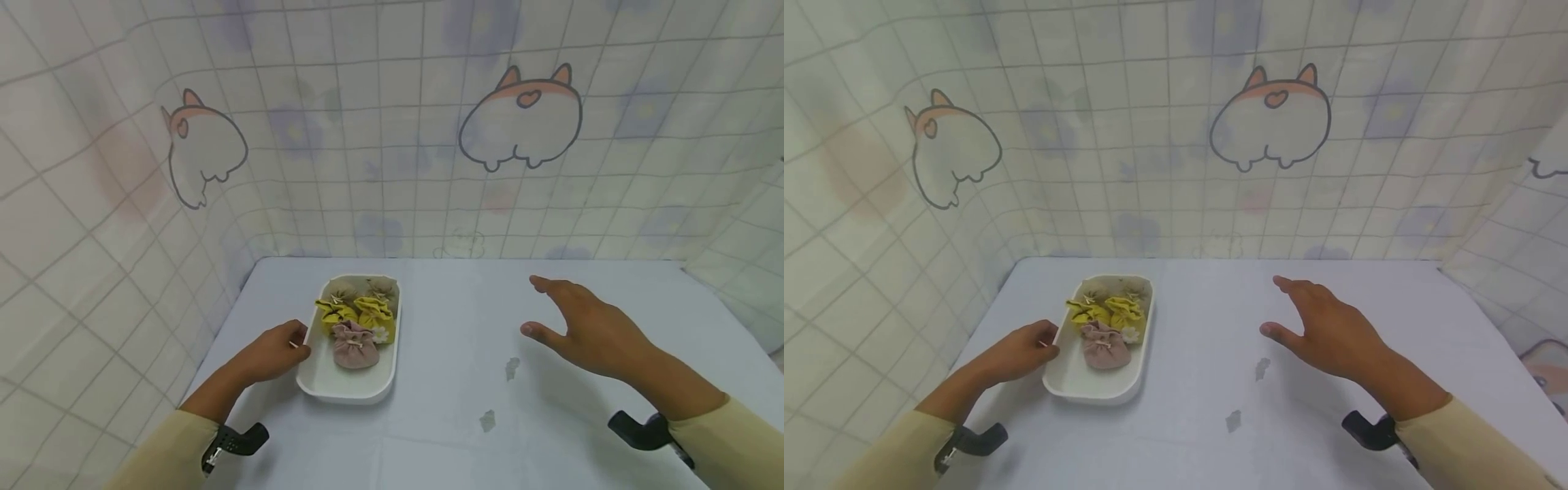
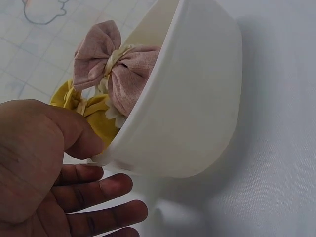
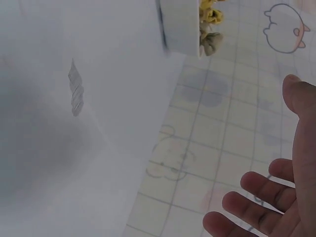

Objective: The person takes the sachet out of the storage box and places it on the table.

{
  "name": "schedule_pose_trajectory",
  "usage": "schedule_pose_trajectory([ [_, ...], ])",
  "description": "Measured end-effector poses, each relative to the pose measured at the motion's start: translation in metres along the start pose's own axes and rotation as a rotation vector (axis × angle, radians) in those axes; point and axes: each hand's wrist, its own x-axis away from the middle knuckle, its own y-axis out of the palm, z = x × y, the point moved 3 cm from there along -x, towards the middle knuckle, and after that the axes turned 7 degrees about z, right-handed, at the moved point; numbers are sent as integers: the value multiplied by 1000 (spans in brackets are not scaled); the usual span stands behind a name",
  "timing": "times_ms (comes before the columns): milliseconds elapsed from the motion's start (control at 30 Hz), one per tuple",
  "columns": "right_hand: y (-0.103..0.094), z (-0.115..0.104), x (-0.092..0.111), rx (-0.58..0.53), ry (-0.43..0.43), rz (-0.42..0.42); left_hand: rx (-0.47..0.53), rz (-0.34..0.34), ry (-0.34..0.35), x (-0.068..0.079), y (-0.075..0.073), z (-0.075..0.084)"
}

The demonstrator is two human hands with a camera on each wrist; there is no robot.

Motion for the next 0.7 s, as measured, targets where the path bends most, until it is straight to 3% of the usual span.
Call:
schedule_pose_trajectory([
  [333, 1, -7, -3, -11, -19, -3, 38, -17, 30, -1, 3, -1],
  [700, 8, -21, -10, -46, -45, 2, 71, -5, 18, 1, 3, -5],
])
